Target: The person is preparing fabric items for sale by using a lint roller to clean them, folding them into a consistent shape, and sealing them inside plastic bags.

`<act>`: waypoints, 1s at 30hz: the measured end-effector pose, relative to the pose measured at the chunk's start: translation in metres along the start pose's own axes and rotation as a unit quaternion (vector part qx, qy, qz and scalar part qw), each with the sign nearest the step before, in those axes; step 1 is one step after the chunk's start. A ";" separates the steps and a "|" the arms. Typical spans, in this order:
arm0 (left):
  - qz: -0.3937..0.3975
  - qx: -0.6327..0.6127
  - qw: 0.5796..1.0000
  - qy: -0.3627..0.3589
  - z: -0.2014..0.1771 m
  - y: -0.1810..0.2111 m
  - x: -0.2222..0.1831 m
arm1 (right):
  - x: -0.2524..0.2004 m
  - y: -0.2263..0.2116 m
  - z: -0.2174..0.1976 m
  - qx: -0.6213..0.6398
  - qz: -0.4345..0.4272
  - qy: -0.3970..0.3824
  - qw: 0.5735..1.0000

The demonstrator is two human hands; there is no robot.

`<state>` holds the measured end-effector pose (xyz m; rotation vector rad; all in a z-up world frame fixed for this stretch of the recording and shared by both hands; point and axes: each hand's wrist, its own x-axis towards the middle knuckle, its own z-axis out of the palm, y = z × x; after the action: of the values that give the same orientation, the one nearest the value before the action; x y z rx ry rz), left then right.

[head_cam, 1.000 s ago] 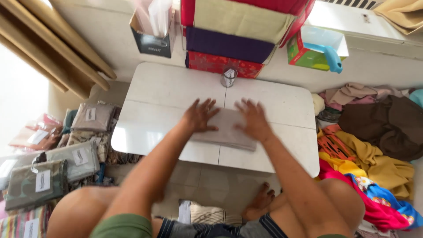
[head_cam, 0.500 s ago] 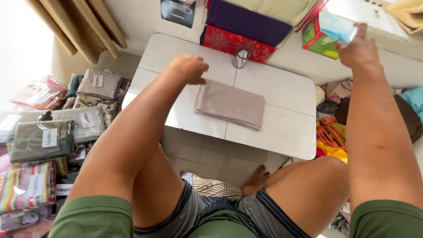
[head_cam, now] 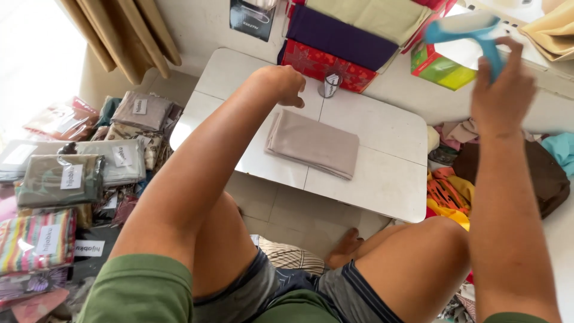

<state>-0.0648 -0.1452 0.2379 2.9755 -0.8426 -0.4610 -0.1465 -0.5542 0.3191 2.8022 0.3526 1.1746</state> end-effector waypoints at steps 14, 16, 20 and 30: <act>0.041 0.006 0.996 -0.085 0.184 -0.023 0.038 | -0.043 -0.104 0.070 0.108 -0.006 -0.539 0.835; 0.020 -0.008 0.996 -0.082 0.203 -0.031 0.043 | -0.042 -0.107 0.080 0.088 -0.007 -0.566 0.819; 0.030 -0.010 0.986 -0.165 0.209 -0.044 0.052 | -0.031 -0.129 0.091 0.086 0.031 -0.620 0.780; -0.054 0.008 0.966 0.252 0.221 -0.063 0.098 | -0.001 -0.219 0.129 0.135 -0.085 -0.595 0.788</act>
<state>-0.0158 -0.1271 -0.0064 2.9408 -0.6319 0.2990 -0.0945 -0.3402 0.1920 2.9490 0.6104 -0.8166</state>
